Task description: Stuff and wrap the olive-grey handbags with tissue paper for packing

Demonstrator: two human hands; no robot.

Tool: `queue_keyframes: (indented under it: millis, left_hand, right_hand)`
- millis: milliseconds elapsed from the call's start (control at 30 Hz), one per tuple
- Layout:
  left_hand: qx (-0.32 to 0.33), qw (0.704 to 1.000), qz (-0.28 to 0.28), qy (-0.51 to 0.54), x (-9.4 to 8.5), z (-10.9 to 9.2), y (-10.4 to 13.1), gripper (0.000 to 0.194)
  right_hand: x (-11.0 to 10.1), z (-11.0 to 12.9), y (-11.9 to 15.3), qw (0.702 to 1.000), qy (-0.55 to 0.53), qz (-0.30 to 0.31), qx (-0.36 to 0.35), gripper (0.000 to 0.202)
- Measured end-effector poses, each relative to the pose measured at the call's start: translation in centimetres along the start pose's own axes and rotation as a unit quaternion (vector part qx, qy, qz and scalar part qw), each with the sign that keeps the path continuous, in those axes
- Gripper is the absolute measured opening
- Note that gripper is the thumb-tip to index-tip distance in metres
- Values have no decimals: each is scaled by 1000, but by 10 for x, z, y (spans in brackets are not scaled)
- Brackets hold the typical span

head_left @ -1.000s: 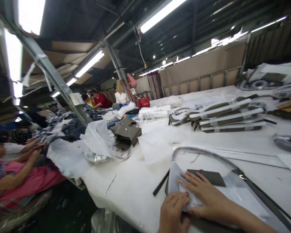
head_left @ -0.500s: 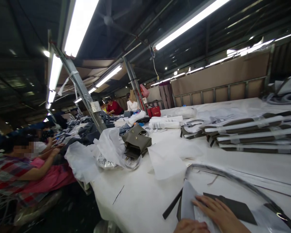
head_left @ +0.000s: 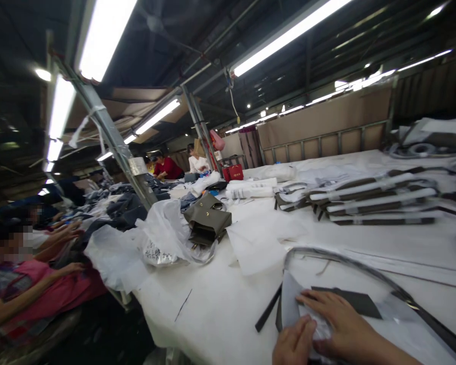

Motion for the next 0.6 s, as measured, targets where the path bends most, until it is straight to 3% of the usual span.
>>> queue_keyframes:
  millis: [100, 233, 300, 400, 500, 600]
  left_hand:
    - [-77, 987, 141, 6, -24, -15, -11, 60]
    - [-85, 971, 219, 35, -43, -24, -25, 62]
    - [-77, 957, 269, 70, -53, -22, -36, 56]
    - [-121, 939, 295, 132, -65, -7, -60, 41]
    - [-236, 932, 249, 119, -56, 23, -86, 38]
    - [-393, 875, 246, 138, -23, 48, -103, 52]
  right_hand:
    - [-7, 9, -3, 995, 8, -99, 1, 40]
    - [-18, 17, 2, 995, 1, -95, -35, 31]
    - [-25, 14, 19, 994, 0, -106, -31, 31]
    - [-40, 0, 64, 978, 55, -199, 26, 34]
    - [-52, -24, 113, 946, 95, -258, 174, 46]
    - [-55, -46, 142, 928, 24, -208, 309, 67]
Point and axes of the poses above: each hand's wrist, its own y-axis away from the middle knuckle, its own x-axis out of the palm, z = x × y, the point moved 1 cm from there along -y, towards the middle knuckle, and after that the axes turned 5 degrees about -x, right-handed, at the moved point
